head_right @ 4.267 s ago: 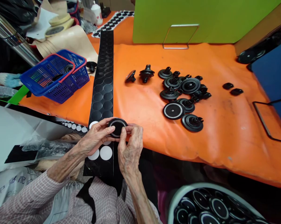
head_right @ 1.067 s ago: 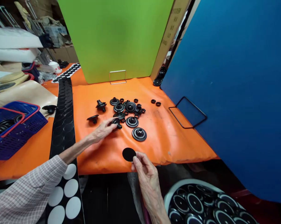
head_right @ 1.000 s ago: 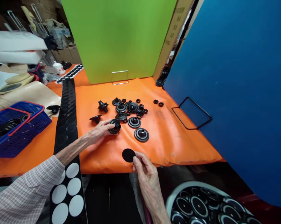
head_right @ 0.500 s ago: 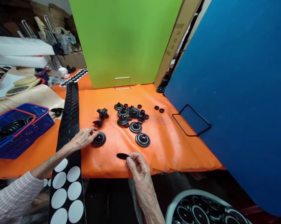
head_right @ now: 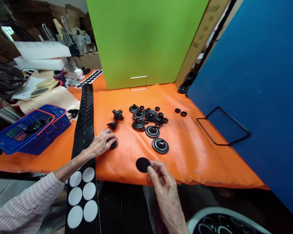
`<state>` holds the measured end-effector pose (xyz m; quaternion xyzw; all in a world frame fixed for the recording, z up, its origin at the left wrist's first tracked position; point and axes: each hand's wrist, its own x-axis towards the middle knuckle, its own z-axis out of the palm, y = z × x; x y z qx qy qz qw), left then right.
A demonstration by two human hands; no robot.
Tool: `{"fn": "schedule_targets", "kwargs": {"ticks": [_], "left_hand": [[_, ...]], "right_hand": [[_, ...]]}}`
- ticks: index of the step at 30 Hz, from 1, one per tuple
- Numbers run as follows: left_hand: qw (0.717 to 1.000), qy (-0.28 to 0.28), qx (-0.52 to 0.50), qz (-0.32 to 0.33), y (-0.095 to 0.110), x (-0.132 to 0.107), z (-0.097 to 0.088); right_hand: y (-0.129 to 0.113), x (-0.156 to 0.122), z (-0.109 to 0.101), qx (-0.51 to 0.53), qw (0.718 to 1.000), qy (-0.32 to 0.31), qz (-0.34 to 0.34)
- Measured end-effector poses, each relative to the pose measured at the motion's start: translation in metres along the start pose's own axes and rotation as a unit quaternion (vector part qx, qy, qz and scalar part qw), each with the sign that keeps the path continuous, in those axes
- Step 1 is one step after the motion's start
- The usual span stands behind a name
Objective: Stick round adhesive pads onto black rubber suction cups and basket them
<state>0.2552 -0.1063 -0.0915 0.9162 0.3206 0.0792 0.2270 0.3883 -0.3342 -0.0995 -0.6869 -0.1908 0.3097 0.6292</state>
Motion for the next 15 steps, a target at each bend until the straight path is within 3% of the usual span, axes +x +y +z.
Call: {"fn": "schedule_targets", "kwargs": {"ticks": [8, 11, 12, 13, 15], "left_hand": [[0.997, 0.049, -0.013, 0.051, -0.01, -0.025, 0.006], [0.983, 0.082, -0.163, -0.012, -0.011, -0.022, 0.001], [0.958, 0.069, -0.271, -0.061, -0.01, -0.021, -0.003], [0.912, 0.045, -0.391, -0.117, -0.008, -0.02, -0.008], [0.782, -0.003, -0.59, -0.204, -0.004, -0.022, -0.015]], "right_hand": [[0.003, -0.002, 0.02, 0.036, 0.997, -0.06, -0.023], [0.001, -0.005, 0.022, 0.024, 0.998, -0.063, 0.002], [0.0, -0.007, 0.021, 0.022, 0.998, -0.066, 0.01], [-0.002, -0.008, 0.021, 0.025, 0.997, -0.069, 0.017], [-0.004, -0.009, 0.02, 0.044, 0.996, -0.074, 0.029]]}}
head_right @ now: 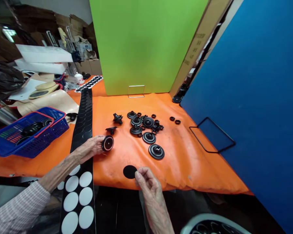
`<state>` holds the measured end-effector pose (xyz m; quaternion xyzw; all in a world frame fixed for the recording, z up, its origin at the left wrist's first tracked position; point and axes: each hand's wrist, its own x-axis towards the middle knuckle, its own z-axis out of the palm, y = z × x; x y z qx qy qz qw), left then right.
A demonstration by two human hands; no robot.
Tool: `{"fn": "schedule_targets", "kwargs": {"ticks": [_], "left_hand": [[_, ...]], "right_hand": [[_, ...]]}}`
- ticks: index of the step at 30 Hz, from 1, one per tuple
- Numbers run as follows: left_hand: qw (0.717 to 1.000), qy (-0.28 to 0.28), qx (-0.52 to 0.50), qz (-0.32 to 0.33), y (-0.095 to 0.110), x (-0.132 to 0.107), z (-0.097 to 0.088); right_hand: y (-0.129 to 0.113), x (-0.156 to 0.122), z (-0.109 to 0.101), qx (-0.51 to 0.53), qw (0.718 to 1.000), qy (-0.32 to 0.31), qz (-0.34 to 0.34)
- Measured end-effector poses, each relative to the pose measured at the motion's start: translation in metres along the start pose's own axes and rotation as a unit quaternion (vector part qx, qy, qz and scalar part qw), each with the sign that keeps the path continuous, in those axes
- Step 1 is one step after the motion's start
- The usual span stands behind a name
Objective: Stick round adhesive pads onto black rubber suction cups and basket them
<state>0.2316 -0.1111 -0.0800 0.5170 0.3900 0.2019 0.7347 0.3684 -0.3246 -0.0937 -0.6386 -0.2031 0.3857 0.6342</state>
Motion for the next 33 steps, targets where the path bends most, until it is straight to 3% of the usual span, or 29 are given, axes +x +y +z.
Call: {"fn": "schedule_targets", "kwargs": {"ticks": [2, 5, 13, 19, 33], "left_hand": [[0.992, -0.007, -0.117, -0.052, 0.002, -0.01, 0.002], [0.986, -0.025, -0.154, -0.054, -0.004, -0.031, 0.007], [0.992, -0.06, -0.113, -0.007, -0.026, -0.074, 0.022], [0.992, -0.073, -0.105, -0.014, -0.029, -0.081, 0.023], [0.989, -0.072, -0.13, -0.003, -0.039, -0.079, 0.02]], "right_hand": [[-0.002, 0.0, 0.002, 0.034, 0.999, -0.01, 0.007], [-0.002, 0.003, 0.011, 0.073, 0.997, -0.012, -0.002], [0.003, 0.002, 0.055, -0.012, 0.998, 0.022, -0.066], [0.009, -0.002, 0.067, -0.038, 0.995, 0.029, -0.083], [0.021, 0.0, 0.074, -0.034, 0.995, 0.034, -0.093]]}}
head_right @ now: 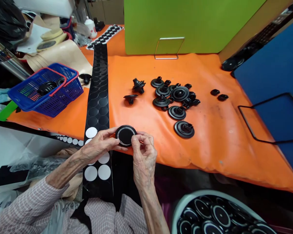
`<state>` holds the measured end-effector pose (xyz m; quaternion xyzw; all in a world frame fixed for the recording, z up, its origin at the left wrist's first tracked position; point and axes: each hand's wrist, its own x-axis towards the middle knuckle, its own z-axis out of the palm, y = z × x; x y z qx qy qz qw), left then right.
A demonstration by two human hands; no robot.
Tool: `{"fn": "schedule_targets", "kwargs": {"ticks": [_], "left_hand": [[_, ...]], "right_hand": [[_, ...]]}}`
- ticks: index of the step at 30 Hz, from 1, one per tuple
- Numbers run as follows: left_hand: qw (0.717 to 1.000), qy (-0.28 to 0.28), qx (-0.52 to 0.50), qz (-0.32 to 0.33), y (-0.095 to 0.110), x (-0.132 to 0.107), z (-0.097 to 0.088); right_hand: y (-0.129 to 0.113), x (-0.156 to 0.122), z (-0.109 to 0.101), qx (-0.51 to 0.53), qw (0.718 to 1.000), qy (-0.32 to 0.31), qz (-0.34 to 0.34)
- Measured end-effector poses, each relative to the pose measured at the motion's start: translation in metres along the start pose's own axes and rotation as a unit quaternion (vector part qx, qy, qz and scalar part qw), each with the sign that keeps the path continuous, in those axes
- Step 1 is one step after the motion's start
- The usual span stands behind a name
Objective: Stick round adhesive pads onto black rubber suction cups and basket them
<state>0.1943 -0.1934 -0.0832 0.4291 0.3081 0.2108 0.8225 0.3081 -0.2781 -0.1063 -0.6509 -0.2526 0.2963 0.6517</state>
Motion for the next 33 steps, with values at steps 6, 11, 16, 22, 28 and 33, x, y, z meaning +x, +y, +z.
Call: {"fn": "schedule_targets", "kwargs": {"ticks": [6, 11, 16, 22, 28, 33], "left_hand": [[1.0, 0.019, 0.003, -0.01, 0.003, -0.001, 0.003], [1.0, 0.013, 0.002, -0.006, 0.003, -0.002, 0.002], [1.0, 0.027, -0.003, -0.012, 0.001, -0.002, 0.002], [0.998, 0.064, -0.012, 0.004, -0.004, -0.001, -0.001], [0.996, 0.09, -0.008, 0.015, -0.002, -0.005, 0.0], [0.995, 0.096, 0.021, 0.001, 0.001, -0.009, 0.004]], "right_hand": [[0.003, 0.0, 0.002, -0.026, 1.0, 0.002, -0.012], [0.0, 0.0, 0.007, -0.068, 0.997, 0.017, -0.043], [0.003, -0.002, 0.01, -0.107, 0.991, 0.032, -0.076], [0.009, -0.005, 0.014, -0.162, 0.979, 0.034, -0.121], [0.01, -0.005, 0.02, -0.215, 0.958, 0.034, -0.186], [0.009, -0.008, 0.015, -0.084, 0.995, 0.025, -0.037]]}}
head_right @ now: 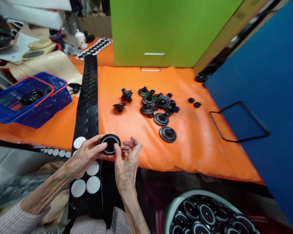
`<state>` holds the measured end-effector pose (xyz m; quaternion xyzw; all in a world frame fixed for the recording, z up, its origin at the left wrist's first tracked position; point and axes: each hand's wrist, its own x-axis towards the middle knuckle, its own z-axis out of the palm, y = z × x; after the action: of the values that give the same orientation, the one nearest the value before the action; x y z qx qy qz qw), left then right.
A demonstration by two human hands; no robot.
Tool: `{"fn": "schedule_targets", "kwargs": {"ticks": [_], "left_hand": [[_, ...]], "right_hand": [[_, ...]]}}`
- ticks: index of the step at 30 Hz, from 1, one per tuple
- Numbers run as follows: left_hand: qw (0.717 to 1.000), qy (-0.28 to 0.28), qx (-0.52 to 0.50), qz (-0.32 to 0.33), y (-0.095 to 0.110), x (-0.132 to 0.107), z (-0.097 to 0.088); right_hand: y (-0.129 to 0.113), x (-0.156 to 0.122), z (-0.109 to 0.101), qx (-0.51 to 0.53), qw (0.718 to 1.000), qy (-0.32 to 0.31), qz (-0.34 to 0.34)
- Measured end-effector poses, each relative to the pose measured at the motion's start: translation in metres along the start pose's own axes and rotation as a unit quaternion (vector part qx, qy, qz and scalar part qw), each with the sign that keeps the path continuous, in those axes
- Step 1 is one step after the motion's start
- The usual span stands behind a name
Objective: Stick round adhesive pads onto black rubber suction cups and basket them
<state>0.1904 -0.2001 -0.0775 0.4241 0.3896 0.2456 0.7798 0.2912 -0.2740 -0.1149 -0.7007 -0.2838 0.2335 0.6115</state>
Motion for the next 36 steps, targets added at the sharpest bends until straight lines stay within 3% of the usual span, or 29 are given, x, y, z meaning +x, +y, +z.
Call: {"fn": "schedule_targets", "kwargs": {"ticks": [2, 4, 6, 8, 9, 11, 14, 18, 21, 23, 25, 29, 32, 34, 36], "left_hand": [[1.0, -0.025, 0.014, -0.007, 0.004, 0.007, -0.001], [0.998, -0.047, 0.032, -0.008, 0.011, 0.021, -0.004], [0.996, -0.033, 0.087, -0.001, 0.02, 0.037, -0.006], [0.974, 0.01, 0.225, 0.032, 0.029, 0.05, -0.01], [0.945, 0.031, 0.318, 0.064, 0.032, 0.054, -0.012], [0.859, 0.032, 0.492, 0.14, 0.033, 0.058, -0.015], [0.745, -0.046, 0.629, 0.216, 0.029, 0.056, -0.018], [0.665, -0.07, 0.693, 0.269, 0.024, 0.061, -0.012], [0.642, -0.079, 0.701, 0.302, 0.025, 0.072, -0.008], [0.658, -0.1, 0.682, 0.303, 0.026, 0.079, -0.007], [0.703, -0.1, 0.639, 0.294, 0.026, 0.084, -0.008], [0.854, -0.02, 0.47, 0.22, 0.026, 0.083, -0.008], [0.969, -0.017, 0.225, 0.102, 0.026, 0.073, -0.005], [0.995, -0.031, 0.084, 0.044, 0.024, 0.064, -0.002], [0.999, -0.031, 0.023, 0.022, 0.02, 0.057, 0.001]], "right_hand": [[0.002, 0.01, -0.012, 0.023, 0.998, -0.059, 0.019], [0.003, 0.033, -0.029, -0.047, 0.993, -0.11, -0.021], [0.005, 0.067, -0.049, -0.179, 0.975, -0.09, -0.1], [0.008, 0.106, -0.064, -0.298, 0.939, -0.013, -0.172], [0.011, 0.124, -0.068, -0.32, 0.929, 0.005, -0.184], [0.017, 0.154, -0.069, -0.337, 0.921, 0.014, -0.194], [0.029, 0.177, -0.059, -0.382, 0.9, 0.015, -0.211], [0.037, 0.184, -0.049, -0.496, 0.833, 0.021, -0.244], [0.035, 0.181, -0.047, -0.522, 0.814, 0.005, -0.255], [0.034, 0.174, -0.048, -0.519, 0.813, -0.001, -0.264], [0.033, 0.165, -0.05, -0.507, 0.818, -0.023, -0.271], [0.029, 0.14, -0.055, -0.47, 0.838, -0.077, -0.266], [0.017, 0.113, -0.054, -0.339, 0.901, -0.097, -0.255], [0.006, 0.091, -0.049, -0.223, 0.937, -0.111, -0.243], [-0.004, 0.069, -0.04, -0.139, 0.956, -0.115, -0.23]]}}
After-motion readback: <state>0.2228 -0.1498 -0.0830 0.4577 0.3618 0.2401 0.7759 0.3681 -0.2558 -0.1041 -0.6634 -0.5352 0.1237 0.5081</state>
